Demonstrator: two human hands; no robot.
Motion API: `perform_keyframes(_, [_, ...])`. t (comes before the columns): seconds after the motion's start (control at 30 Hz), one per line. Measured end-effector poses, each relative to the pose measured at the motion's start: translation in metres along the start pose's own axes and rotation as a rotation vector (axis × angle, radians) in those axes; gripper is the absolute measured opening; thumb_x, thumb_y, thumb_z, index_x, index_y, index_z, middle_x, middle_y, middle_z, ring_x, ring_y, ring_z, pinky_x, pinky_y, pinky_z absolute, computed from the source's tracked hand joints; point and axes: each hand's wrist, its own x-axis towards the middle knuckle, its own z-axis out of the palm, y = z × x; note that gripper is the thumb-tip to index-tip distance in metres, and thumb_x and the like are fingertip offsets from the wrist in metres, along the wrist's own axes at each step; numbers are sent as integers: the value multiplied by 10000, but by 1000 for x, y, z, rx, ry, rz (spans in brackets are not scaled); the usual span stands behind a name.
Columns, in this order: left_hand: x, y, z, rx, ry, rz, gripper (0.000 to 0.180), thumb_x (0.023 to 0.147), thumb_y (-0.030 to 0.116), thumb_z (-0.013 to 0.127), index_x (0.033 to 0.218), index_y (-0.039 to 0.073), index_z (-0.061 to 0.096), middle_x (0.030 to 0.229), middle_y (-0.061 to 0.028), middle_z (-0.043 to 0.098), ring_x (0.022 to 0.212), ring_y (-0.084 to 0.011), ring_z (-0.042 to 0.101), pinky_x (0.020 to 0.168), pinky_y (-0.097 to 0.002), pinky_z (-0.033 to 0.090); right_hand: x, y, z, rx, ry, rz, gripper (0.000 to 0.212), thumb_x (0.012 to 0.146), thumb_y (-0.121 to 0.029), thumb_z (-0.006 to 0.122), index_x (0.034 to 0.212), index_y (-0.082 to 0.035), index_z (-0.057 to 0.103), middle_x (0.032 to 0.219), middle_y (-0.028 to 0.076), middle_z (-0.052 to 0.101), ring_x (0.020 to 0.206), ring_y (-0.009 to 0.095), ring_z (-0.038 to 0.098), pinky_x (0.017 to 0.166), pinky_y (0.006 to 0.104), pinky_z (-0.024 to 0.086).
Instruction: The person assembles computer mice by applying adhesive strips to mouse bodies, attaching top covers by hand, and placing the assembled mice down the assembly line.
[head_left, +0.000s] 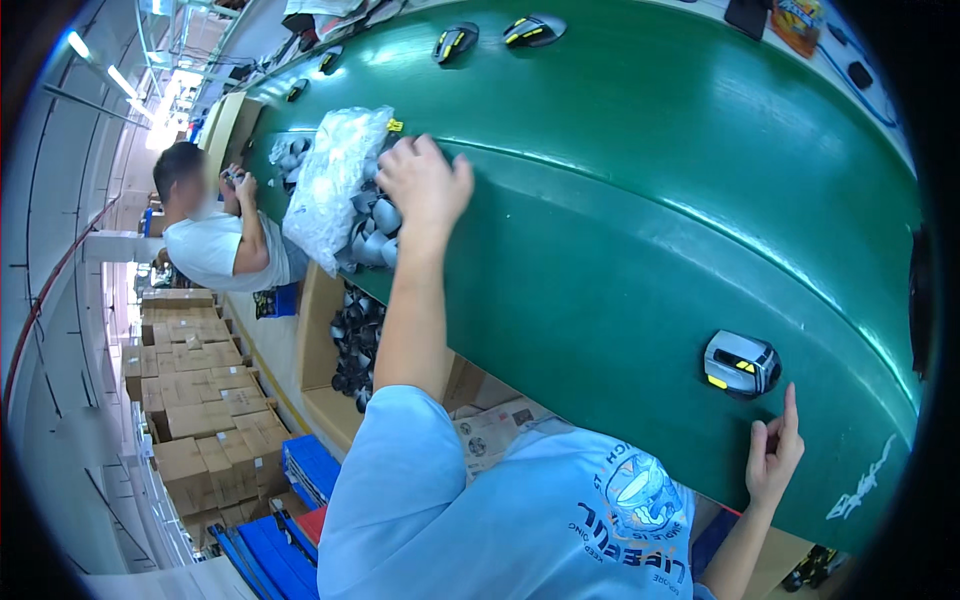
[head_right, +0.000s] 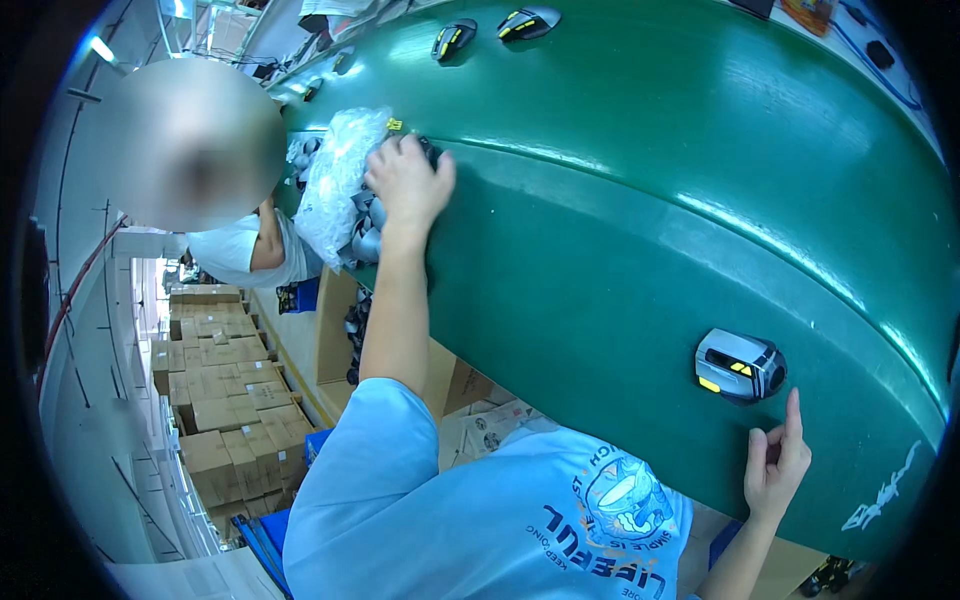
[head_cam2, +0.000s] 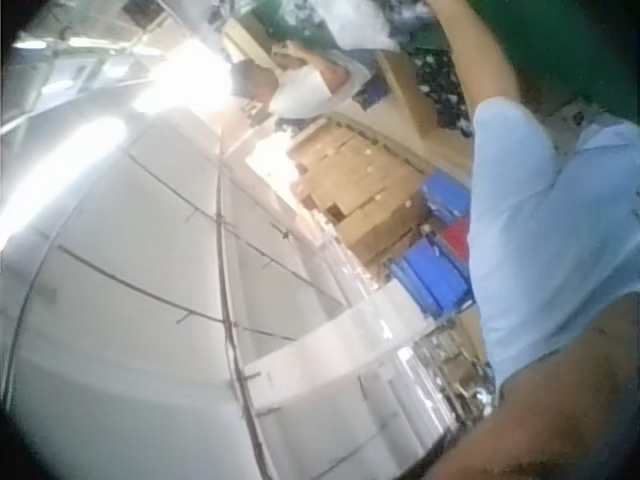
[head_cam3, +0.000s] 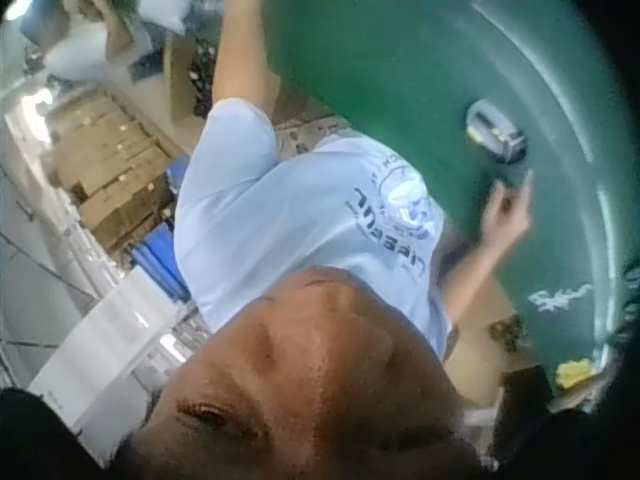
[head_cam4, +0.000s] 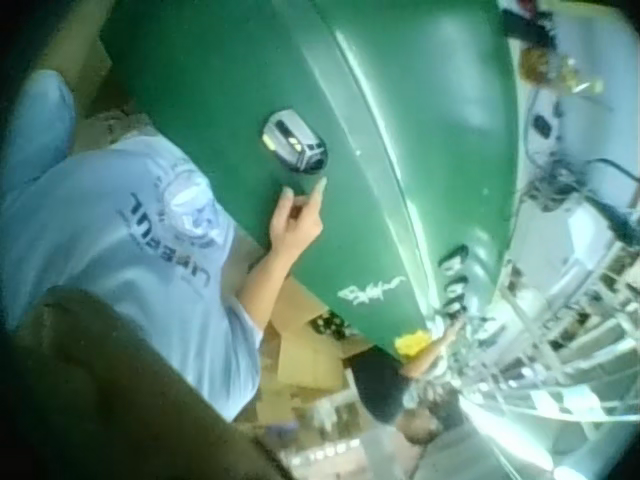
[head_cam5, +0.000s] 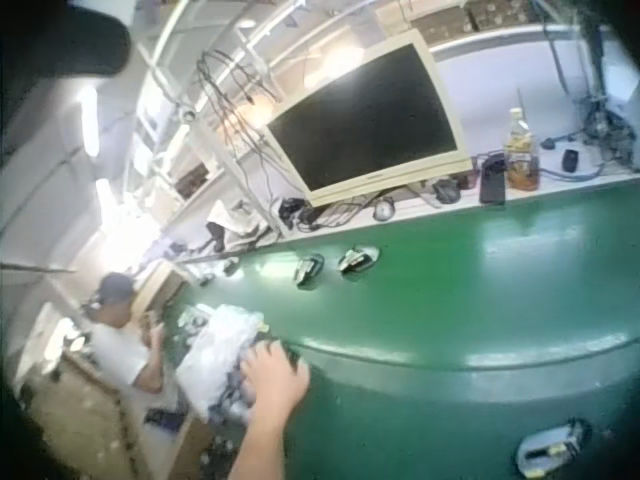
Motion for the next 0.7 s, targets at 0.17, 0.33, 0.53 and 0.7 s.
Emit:
perform_keyframes(0.17, [-9, -59, 22, 40, -57, -4, 264, 940, 333, 760, 1118, 146, 818, 1422, -93, 666, 1294, -416, 533, 1071, -612, 416, 1, 8, -1, -8, -56, -87, 593, 911, -11, 731, 1494, 24, 624, 662, 40, 445, 565, 165, 414, 552, 335, 329])
perform_keyframes(0.33, [-25, -66, -4, -292, -124, 85, 241, 1001, 308, 736, 986, 78, 805, 1065, -69, 765, 1041, -259, 649, 955, -437, 475, 6, -5, -11, -26, -85, -112, 470, 910, -28, 743, 1375, 29, 710, 665, 51, 443, 591, 186, 426, 570, 347, 333])
perform_keyframes(0.53, [-40, -67, -26, -1092, -470, -292, 375, 1130, 344, 618, 966, 25, 729, 777, 55, 615, 737, -62, 533, 701, -249, 428, 21, -19, -21, 21, -67, -211, 375, 882, -40, 766, 1254, 11, 763, 668, 53, 435, 595, 192, 411, 571, 346, 309])
perform_keyframes(0.7, [-40, -82, -10, -1158, -398, -231, 478, 1154, 367, 560, 843, 28, 688, 686, 24, 594, 636, -95, 503, 610, -326, 421, 31, -30, -22, 34, -137, -267, 331, 851, -26, 769, 1180, 6, 770, 663, 52, 408, 595, 215, 399, 573, 366, 300])
